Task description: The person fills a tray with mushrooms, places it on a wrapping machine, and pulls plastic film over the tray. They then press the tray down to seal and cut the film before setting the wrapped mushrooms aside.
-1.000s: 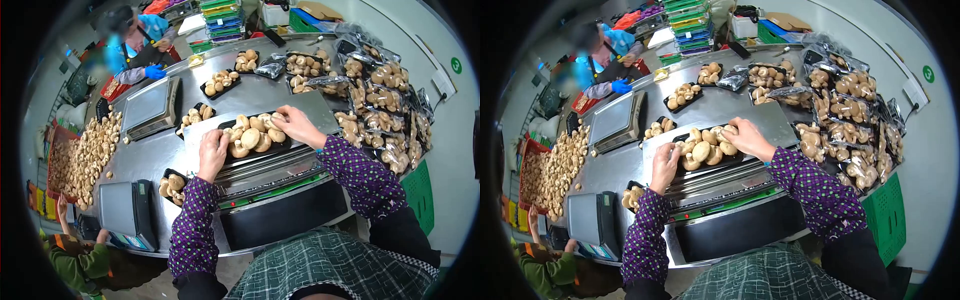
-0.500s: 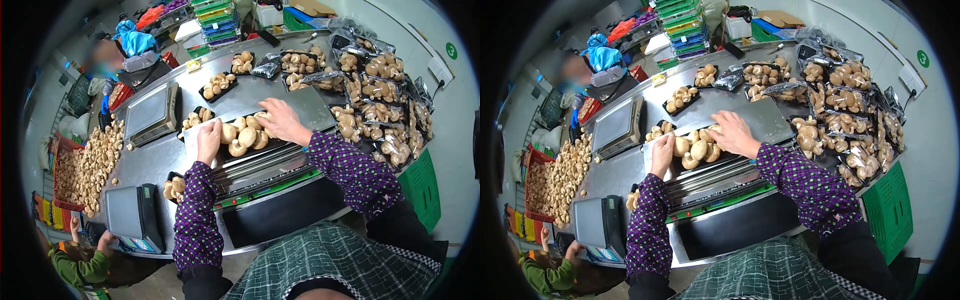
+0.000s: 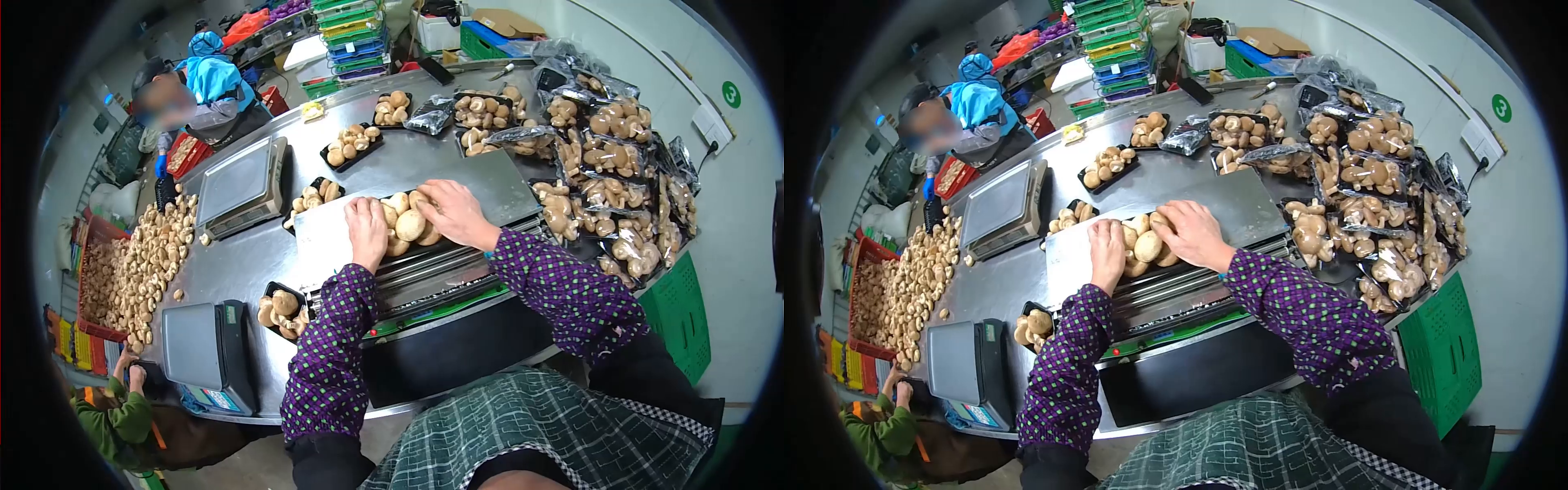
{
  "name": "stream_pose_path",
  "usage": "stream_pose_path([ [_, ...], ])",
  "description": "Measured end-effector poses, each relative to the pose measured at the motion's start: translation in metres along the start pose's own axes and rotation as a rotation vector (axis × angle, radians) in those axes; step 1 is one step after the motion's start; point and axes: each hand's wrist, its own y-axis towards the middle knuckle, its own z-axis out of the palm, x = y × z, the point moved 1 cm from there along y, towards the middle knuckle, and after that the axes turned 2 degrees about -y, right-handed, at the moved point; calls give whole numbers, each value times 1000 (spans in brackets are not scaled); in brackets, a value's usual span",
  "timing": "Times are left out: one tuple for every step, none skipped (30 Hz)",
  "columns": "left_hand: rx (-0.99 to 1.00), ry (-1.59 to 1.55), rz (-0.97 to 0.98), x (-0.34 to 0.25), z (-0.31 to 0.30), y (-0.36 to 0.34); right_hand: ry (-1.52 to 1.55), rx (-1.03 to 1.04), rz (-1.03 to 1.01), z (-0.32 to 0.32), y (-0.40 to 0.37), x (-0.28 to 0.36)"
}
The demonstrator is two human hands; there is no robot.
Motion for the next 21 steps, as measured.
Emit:
stream_pose_path([
  [27, -2, -1, 2, -2, -1, 52, 19, 13, -2, 3, -1],
  [26, 0, 5, 3, -2, -3, 108, 33, 25, -3, 8, -2],
  [29, -57, -17, 2, -3, -5, 276, 38, 62, -3, 10, -7],
  [33, -112, -36, 2, -6, -7, 280, 25, 62, -3, 9, -9],
  [39, -97, 10, 0, -8, -7, 384, 33, 176, -3, 8, -11],
  [52, -111, 13, 1, -6, -6, 488, 47, 291, 0, 6, -14],
  [60, -66, 38, 6, -3, -4, 513, -5, 294, 6, 5, -18],
  [68, -24, 56, 11, 0, -5, 458, -22, 290, 16, -5, -17],
  [68, -27, 51, 11, 0, -6, 309, -15, 193, 15, -7, -11],
  [85, -17, 67, 11, -1, -4, 162, -12, 96, 13, -8, -7],
  [108, -4, 84, 11, -2, -6, 165, -13, 102, 10, -10, -5],
  [111, -2, 87, 5, -6, -7, 187, 30, 113, 6, -8, -7],
  [108, -77, 16, -2, -9, -7, 205, 71, 118, 1, -5, -8],
  [103, -153, -56, -7, -11, -6, 203, 68, 112, -3, -3, -9],
  [68, -242, -135, -6, -12, -7, 213, 34, 114, -9, -3, -11],
  [20, -278, -169, -7, -20, -10, 223, 4, 118, -16, -4, -13],
  [23, -213, -105, -4, -36, -16, 212, -30, 115, -30, -9, -19],
  [31, -63, 2, -19, -65, -27, 228, -19, 190, -57, -18, -21],
  [96, 38, 83, -33, -94, -40, 200, 97, 225, -91, -27, -23],
  [145, 368, 108, -33, -116, -61, 73, 188, 266, -112, -41, -31],
  [270, 632, 64, -35, -133, -76, -111, 334, 389, -129, -56, -39],
])
